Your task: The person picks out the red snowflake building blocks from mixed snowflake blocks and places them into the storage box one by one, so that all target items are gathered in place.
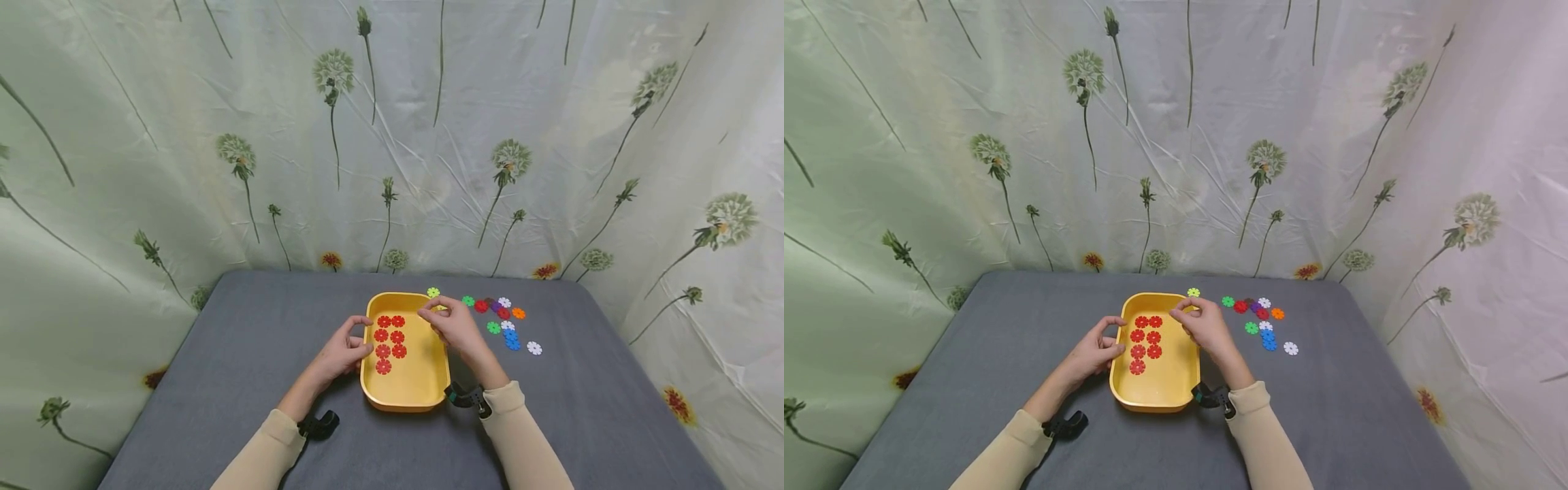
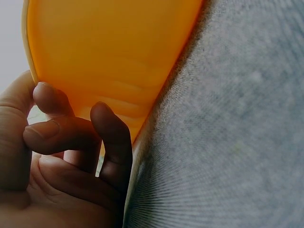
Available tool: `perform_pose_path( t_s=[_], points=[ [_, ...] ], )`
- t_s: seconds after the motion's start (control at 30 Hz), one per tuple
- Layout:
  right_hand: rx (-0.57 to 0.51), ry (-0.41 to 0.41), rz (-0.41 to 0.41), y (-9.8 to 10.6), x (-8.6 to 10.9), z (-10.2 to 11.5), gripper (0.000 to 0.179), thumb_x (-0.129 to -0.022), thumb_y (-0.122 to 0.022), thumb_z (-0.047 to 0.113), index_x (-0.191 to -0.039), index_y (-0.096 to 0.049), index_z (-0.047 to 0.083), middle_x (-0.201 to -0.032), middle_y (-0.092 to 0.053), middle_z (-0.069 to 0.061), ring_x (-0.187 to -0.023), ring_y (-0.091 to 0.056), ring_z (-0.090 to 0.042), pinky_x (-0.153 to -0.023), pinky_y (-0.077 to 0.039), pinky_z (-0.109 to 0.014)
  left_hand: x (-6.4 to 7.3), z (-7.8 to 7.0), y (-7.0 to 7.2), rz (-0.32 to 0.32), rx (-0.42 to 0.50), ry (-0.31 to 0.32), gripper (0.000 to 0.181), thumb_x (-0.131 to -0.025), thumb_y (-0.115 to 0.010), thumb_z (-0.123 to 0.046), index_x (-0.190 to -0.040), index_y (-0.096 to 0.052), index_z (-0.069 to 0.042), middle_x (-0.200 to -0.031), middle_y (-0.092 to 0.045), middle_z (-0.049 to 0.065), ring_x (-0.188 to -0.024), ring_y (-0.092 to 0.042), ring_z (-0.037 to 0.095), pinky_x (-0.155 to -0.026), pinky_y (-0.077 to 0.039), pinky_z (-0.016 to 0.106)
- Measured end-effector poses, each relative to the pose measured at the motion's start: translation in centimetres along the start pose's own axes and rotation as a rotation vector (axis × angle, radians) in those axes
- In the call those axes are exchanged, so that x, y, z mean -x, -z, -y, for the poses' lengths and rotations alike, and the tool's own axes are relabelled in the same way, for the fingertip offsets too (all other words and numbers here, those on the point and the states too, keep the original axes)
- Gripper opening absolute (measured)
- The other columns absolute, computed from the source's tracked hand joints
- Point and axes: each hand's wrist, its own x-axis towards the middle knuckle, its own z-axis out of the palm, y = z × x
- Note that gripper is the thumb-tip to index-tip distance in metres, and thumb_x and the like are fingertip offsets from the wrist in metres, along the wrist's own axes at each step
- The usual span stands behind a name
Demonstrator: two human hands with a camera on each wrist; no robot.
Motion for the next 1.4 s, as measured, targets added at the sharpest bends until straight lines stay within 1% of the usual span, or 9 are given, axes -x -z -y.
perform_pose_path(
  t_s=[0.23, 0.37, 0.57, 0.73, 0.87, 1.0, 1.13, 1.27, 1.4],
  points=[
    [-0.027, 0.011, -0.080, 4.0, -0.8, -1.0, 0.027, -0.102, -0.072, 0.026, -0.116, -0.067, 0.004, -0.054, -0.046, 0.007, -0.044, -0.033, -0.011, -0.047, -0.032, -0.024, -0.1, 0.0, 0.2, -0.013, -0.005, 0.001, 0.055, -0.101, -0.065, -0.010, -0.149, -0.038, -0.010, -0.067, -0.058, -0.004, -0.048, -0.043, 0.010, -0.047, -0.036, 0.024],
    [0.011, -0.009, -0.122, 6.3, -1.6, -2.4, 0.034, -0.103, -0.071, 0.029, -0.125, -0.067, 0.004, -0.056, -0.048, 0.008, -0.043, -0.035, -0.009, -0.048, -0.033, -0.026, -0.2, 0.2, 0.2, -0.015, -0.014, 0.009, 0.054, -0.102, -0.066, -0.012, -0.148, -0.039, -0.011, -0.067, -0.058, -0.004, -0.049, -0.043, 0.010, -0.047, -0.036, 0.024],
    [0.024, -0.110, -0.162, 9.5, -2.7, -4.6, 0.048, -0.104, -0.069, 0.033, -0.142, -0.061, 0.004, -0.057, -0.050, 0.009, -0.043, -0.035, -0.005, -0.048, -0.035, -0.027, -0.1, 0.3, 0.0, -0.014, -0.018, 0.014, 0.053, -0.101, -0.066, -0.013, -0.147, -0.039, -0.012, -0.067, -0.058, -0.004, -0.049, -0.043, 0.011, -0.048, -0.037, 0.024],
    [0.008, -0.172, -0.142, 11.4, -3.5, -6.4, 0.055, -0.106, -0.065, 0.030, -0.152, -0.052, 0.003, -0.062, -0.054, 0.005, -0.045, -0.037, -0.006, -0.049, -0.038, -0.026, 0.0, -0.1, 0.0, -0.007, -0.004, 0.012, 0.055, -0.102, -0.066, -0.012, -0.149, -0.038, -0.010, -0.067, -0.057, -0.004, -0.049, -0.043, 0.011, -0.048, -0.037, 0.024],
    [0.037, -0.204, -0.134, 11.9, -4.1, -7.7, 0.055, -0.107, -0.063, 0.025, -0.155, -0.049, 0.002, -0.063, -0.056, 0.006, -0.046, -0.040, -0.004, -0.049, -0.039, -0.023, 0.0, -0.1, 0.0, -0.004, 0.001, 0.018, 0.055, -0.102, -0.066, -0.012, -0.149, -0.038, -0.010, -0.067, -0.058, -0.003, -0.048, -0.043, 0.011, -0.047, -0.037, 0.024],
    [0.106, -0.245, -0.134, 11.7, -4.5, -8.8, 0.056, -0.107, -0.063, 0.021, -0.157, -0.047, 0.003, -0.061, -0.057, 0.007, -0.045, -0.043, -0.002, -0.046, -0.039, -0.020, 0.1, 0.0, -0.1, -0.002, 0.004, 0.026, 0.055, -0.102, -0.066, -0.012, -0.149, -0.037, -0.010, -0.067, -0.059, -0.003, -0.048, -0.043, 0.011, -0.048, -0.037, 0.024],
    [0.141, -0.272, -0.119, 11.7, -5.0, -9.4, 0.058, -0.107, -0.062, 0.018, -0.160, -0.043, 0.003, -0.059, -0.059, 0.005, -0.043, -0.045, -0.003, -0.045, -0.040, -0.020, 0.2, -0.1, -0.1, -0.005, 0.001, 0.030, 0.055, -0.102, -0.066, -0.013, -0.149, -0.038, -0.011, -0.068, -0.059, -0.004, -0.049, -0.044, 0.011, -0.048, -0.038, 0.024],
    [0.199, -0.268, -0.099, 11.6, -5.4, -9.7, 0.057, -0.108, -0.059, 0.016, -0.160, -0.042, 0.002, -0.057, -0.058, 0.005, -0.042, -0.044, -0.004, -0.045, -0.039, -0.021, 0.2, -0.1, -0.1, -0.009, -0.002, 0.021, 0.056, -0.101, -0.066, -0.012, -0.149, -0.038, -0.010, -0.067, -0.058, -0.004, -0.048, -0.044, 0.011, -0.048, -0.038, 0.024],
    [0.265, -0.246, -0.112, 11.3, -5.7, -9.8, 0.053, -0.108, -0.060, 0.015, -0.156, -0.047, -0.001, -0.057, -0.057, 0.005, -0.043, -0.045, -0.003, -0.045, -0.040, -0.020, 0.2, -0.1, 0.0, -0.008, -0.002, 0.011, 0.056, -0.101, -0.066, -0.012, -0.149, -0.037, -0.009, -0.067, -0.058, -0.004, -0.048, -0.044, 0.011, -0.047, -0.037, 0.024]
  ],
)
